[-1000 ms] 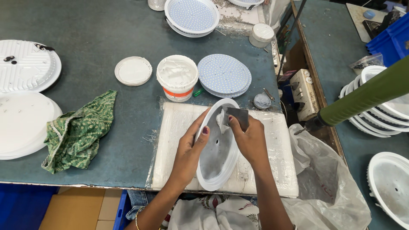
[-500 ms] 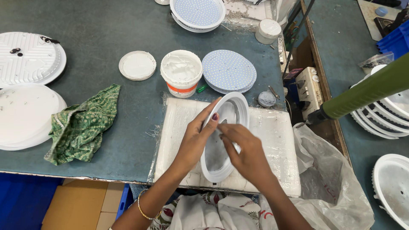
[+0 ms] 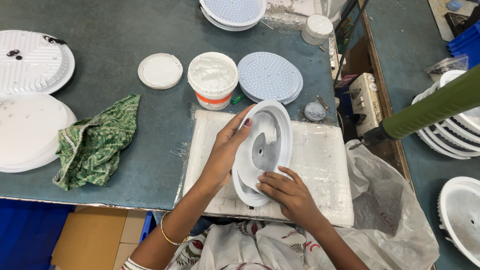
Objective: The person holds a round plastic light fixture housing in one hand and spreads white filler paste over its back with a small scraper, dipping the scraper into a bucket of paste as needed. They smooth the paste across the surface, set the finished housing on a stack, and pick up the next housing to repeat the process.
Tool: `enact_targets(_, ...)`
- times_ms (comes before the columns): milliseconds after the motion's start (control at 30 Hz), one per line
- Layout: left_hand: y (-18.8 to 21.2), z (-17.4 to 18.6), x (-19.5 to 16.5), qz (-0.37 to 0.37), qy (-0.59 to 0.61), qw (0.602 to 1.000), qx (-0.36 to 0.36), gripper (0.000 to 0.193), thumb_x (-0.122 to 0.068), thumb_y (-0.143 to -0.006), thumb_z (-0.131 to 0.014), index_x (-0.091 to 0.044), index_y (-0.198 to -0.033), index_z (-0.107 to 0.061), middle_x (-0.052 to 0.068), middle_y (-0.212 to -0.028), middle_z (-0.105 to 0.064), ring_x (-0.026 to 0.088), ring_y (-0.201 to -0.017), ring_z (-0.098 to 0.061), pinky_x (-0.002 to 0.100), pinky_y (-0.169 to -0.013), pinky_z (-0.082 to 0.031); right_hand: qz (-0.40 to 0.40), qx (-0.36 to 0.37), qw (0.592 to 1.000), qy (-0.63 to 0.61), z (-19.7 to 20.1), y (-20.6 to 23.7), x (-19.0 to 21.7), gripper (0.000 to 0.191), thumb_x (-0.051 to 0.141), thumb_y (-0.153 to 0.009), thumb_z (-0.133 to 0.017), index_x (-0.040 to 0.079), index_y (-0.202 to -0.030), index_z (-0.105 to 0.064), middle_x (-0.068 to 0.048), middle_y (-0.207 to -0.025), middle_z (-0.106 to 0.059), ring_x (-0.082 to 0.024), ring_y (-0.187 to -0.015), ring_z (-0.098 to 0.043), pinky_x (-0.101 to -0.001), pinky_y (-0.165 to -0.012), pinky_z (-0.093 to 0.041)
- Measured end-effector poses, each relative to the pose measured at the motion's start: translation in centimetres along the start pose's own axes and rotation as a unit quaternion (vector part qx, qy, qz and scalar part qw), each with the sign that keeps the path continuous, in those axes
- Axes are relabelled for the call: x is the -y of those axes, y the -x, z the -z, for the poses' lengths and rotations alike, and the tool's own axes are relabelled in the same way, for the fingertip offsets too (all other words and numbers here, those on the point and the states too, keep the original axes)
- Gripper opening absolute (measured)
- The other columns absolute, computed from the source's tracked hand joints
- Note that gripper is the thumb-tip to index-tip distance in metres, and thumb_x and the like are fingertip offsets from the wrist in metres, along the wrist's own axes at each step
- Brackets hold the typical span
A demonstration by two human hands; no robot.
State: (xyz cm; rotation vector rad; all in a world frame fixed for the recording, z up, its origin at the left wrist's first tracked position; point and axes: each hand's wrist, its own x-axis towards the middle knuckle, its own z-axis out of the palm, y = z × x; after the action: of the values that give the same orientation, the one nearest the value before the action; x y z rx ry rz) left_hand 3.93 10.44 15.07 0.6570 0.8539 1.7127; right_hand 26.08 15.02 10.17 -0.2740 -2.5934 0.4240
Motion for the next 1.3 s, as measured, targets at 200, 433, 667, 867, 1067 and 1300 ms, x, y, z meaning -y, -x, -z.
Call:
enact_targets(200, 0.4, -0.9, 0.1, -0.01, -0.036, 0.999, -0.015, 0.053, -0.02, -0.101, -0.057, -0.005, -0.152, -0.048, 0.009, -0.144, -0.058, 0.013, -0.128, -0.057, 0.03, -0.107, -0.045, -0.233, -0.079, 0.962, -0.122, 0.5, 0.6, -2.9, 0.052, -0.013, -0.085, -0.053, 0.011, -0.128, -0.07, -0.012, -0.127, -0.071, -0.024, -0.116, -0.07, -0.0347, -0.09, -0.058)
enact_targets(433, 1.3, -2.6, 0.2, -0.032, -0.098, 0.994, -0.025, 0.056, -0.017, -0.1, -0.057, -0.005, -0.154, -0.047, 0.011, -0.145, -0.059, 0.014, -0.124, -0.057, 0.028, -0.107, -0.044, -0.293, -0.109, 0.944, -0.106, 0.0, -1.8, -3.5, 0.042, -0.009, -0.087, -0.057, 0.004, -0.126, -0.069, -0.016, -0.122, -0.072, -0.03, -0.107, -0.073, -0.0345, -0.092, -0.056)
enact_targets(667, 3.2, -4.3, 0.4, -0.071, -0.121, 0.989, -0.046, 0.058, -0.011, -0.097, -0.056, -0.001, -0.154, -0.047, 0.014, -0.148, -0.058, 0.016, -0.129, -0.056, 0.03, -0.112, -0.04, -0.356, -0.063, 0.923, -0.133, 0.3, 0.0, 0.5, 0.042, -0.007, -0.081, -0.054, -0.002, -0.122, -0.067, -0.02, -0.118, -0.072, -0.035, -0.106, -0.073, -0.0372, -0.087, -0.055)
enact_targets(867, 4.9, -5.5, 0.8, -0.116, -0.137, 0.983, -0.04, 0.059, -0.005, -0.096, -0.052, 0.001, -0.154, -0.045, 0.016, -0.153, -0.055, 0.018, -0.136, -0.053, 0.032, -0.117, -0.037, -0.389, -0.051, 0.904, -0.172, 1.5, -0.4, 5.0, 0.037, -0.001, -0.08, -0.059, -0.005, -0.117, -0.067, -0.021, -0.104, -0.073, -0.033, -0.092, -0.073, -0.0358, -0.083, -0.055)
enact_targets(1067, 5.5, -5.7, 1.3, -0.109, -0.149, 0.981, -0.066, 0.057, -0.008, -0.098, -0.055, 0.001, -0.153, -0.046, 0.016, -0.151, -0.056, 0.019, -0.135, -0.053, 0.032, -0.116, -0.037, -0.503, 0.032, 0.834, -0.224, 3.8, -2.0, 8.2, 0.039, 0.006, -0.082, -0.063, 0.0, -0.12, -0.07, -0.017, -0.084, -0.072, -0.023, -0.068, -0.062, -0.0355, -0.064, -0.05)
enact_targets(1300, 5.1, -4.7, 1.3, -0.116, -0.111, 0.983, -0.088, 0.055, -0.008, -0.1, -0.055, 0.002, -0.153, -0.046, 0.015, -0.149, -0.057, 0.016, -0.127, -0.056, 0.029, -0.108, -0.043, -0.397, -0.031, 0.864, -0.307, 3.8, -3.1, 1.1, 0.024, 0.01, -0.092, -0.064, -0.003, -0.11, -0.074, -0.011, -0.09, -0.075, -0.013, -0.082, -0.064, -0.0287, -0.076, -0.052)
